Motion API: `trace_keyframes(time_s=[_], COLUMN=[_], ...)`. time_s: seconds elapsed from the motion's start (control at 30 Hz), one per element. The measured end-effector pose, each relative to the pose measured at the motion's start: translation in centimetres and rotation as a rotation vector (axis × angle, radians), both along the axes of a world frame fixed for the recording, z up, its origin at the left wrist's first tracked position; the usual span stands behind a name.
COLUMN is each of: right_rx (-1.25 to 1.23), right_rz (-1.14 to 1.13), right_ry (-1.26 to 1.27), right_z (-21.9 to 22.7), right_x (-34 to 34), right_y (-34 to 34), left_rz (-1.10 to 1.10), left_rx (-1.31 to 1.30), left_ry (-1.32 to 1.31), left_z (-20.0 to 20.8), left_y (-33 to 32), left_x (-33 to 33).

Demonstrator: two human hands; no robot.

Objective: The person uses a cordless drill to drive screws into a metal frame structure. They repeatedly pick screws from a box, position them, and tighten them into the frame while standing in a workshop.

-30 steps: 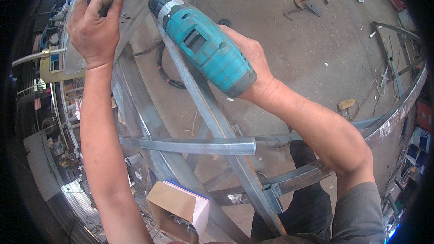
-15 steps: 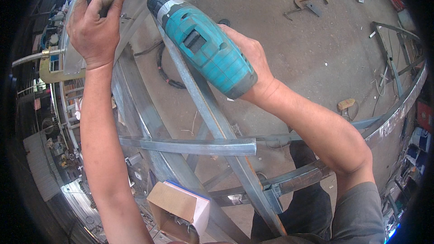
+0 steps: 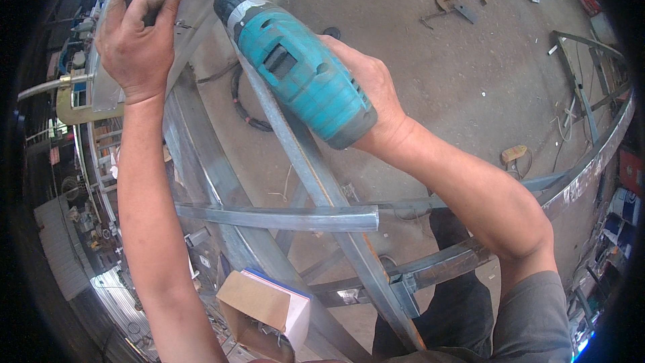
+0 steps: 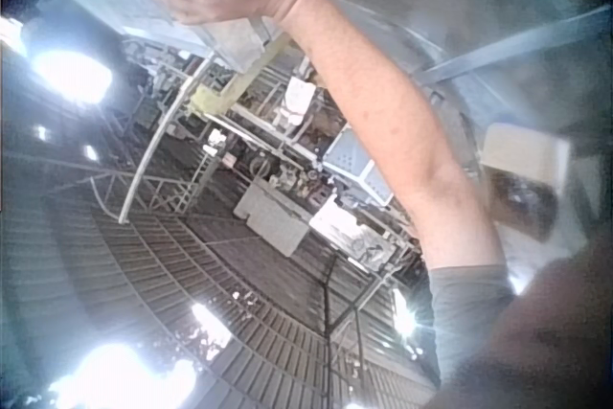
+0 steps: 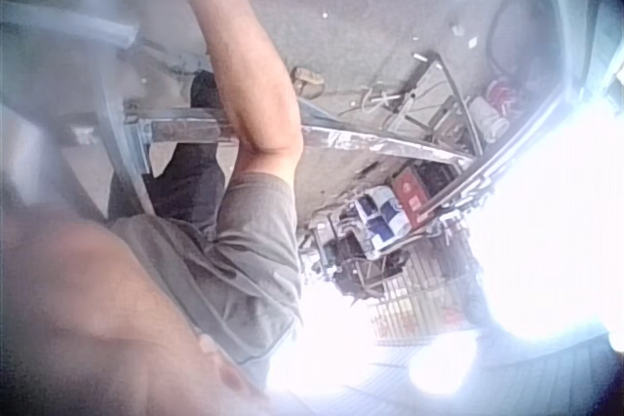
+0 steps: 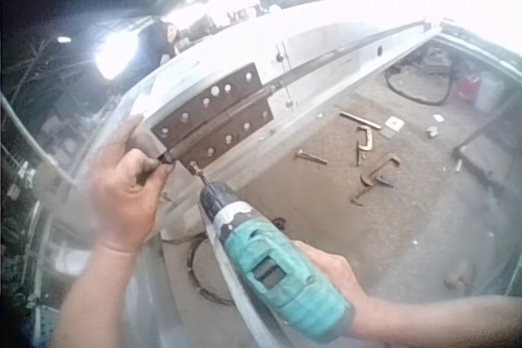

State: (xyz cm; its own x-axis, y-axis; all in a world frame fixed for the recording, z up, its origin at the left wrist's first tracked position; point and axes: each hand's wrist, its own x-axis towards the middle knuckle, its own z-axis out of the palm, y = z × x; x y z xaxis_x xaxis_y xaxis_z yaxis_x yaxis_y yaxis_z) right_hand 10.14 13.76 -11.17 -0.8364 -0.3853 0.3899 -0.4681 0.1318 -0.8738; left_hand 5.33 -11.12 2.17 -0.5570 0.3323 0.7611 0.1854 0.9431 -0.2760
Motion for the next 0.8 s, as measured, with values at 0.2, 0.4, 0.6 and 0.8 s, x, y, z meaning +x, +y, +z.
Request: trace_keyframes(time_s=[0.2,0.4,0.6,0.8], right_rx=[0.034,0.038,0.096,0.066], right_rz=[0.024,0.027,0.014,0.022], right_ry=[-0.003,0.015,-0.05,-0.029], right_z=[0.6,1.0,1.3,0.9], right_x=[0.1,0.1,0.2,0.3], right_y=[0.3,0.2,0.2,0.1], left_rz=[0.013,-0.025,0.013,-0.056], left_rx=[-0.244,-0.176,-0.288,-0.217], left_ry=[0.012,-0.05,0.029,-0.026], left_z=[0.5,0.3,0.0,0.8], left_y=[-2.7,-3.6,-3.6,-2.2], left_x=[-0.6,-0.9,-0.8,-0.9])
